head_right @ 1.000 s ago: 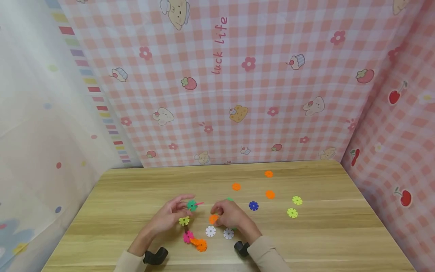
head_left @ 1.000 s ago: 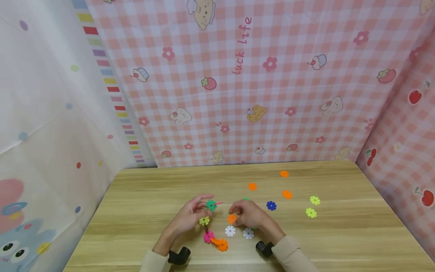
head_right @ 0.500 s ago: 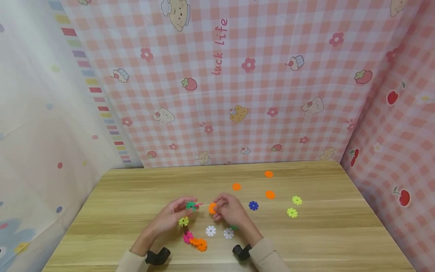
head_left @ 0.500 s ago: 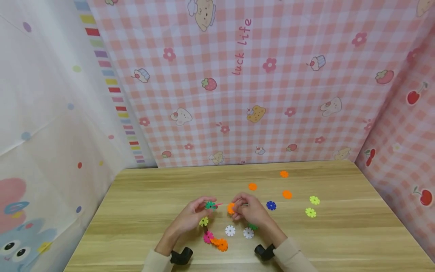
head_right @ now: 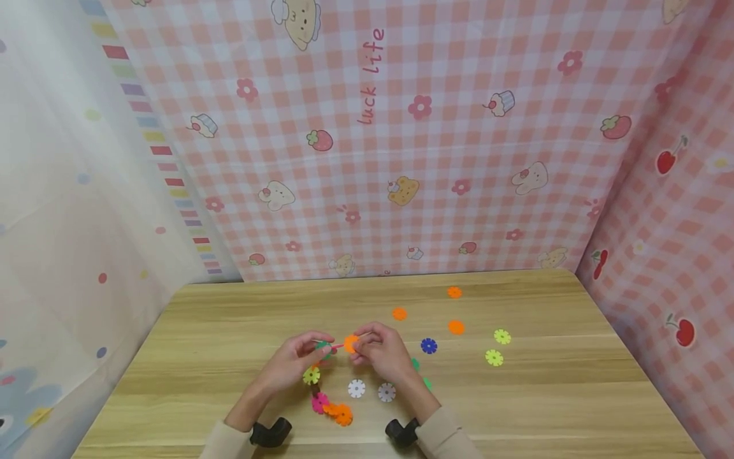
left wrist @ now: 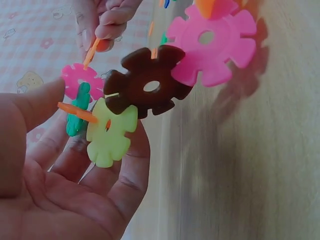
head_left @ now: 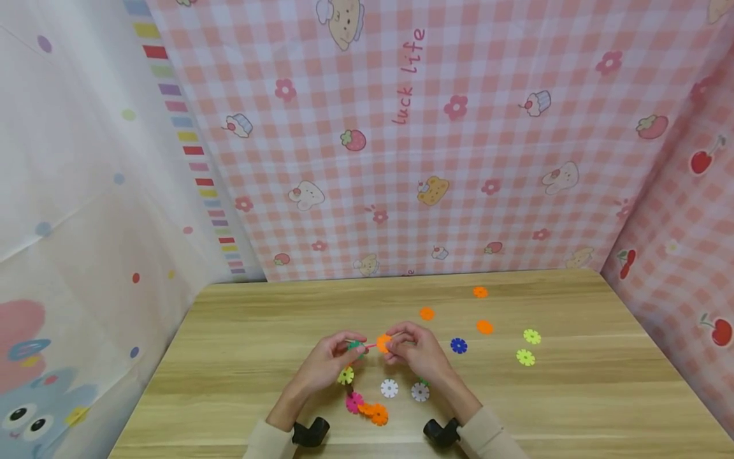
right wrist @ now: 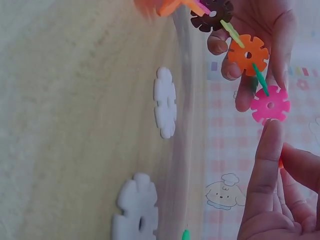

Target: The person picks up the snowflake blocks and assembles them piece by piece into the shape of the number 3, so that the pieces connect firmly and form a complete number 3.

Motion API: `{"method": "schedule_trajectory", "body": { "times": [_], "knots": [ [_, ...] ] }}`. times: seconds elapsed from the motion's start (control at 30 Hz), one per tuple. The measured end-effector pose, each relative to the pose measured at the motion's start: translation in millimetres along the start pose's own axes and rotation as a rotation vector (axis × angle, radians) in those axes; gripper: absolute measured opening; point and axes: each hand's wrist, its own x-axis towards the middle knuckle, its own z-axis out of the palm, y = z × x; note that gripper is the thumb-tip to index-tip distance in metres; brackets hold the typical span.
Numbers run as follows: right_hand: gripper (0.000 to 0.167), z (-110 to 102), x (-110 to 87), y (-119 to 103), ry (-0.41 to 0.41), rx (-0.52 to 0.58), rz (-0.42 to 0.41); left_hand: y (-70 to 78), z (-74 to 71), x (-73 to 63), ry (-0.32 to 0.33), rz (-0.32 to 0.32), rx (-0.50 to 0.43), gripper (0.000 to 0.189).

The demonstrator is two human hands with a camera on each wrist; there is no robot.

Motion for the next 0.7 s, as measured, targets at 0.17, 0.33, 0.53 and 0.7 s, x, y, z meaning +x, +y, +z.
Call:
{"method": "schedule_trajectory", "body": {
  "times": [0.17,0.33,0.53,0.7],
  "knots": [
    [0.023,1.4,0.0,-0.2,0.006,0.010,-0.026,0.7,0.7,1.0,0.011,0.004,-0.008,0.036],
    [0.023,3.1,0.5,0.8,0.055,0.015,-0.049,1.2,1.6,1.5,0.022,0.006,-0.012,0.031],
    [0.023,3.1,0.1,2.1,0.029,0.020,-0.072,2.5,3.4,1.3,0.024,0.003,-0.026,0.030],
    [0.022,4.4,-1.2,1.8,0.018,0.032,-0.082,2.2,3.9,2.1,0.038,-0.006,-0.002,0.038]
  ]
}}
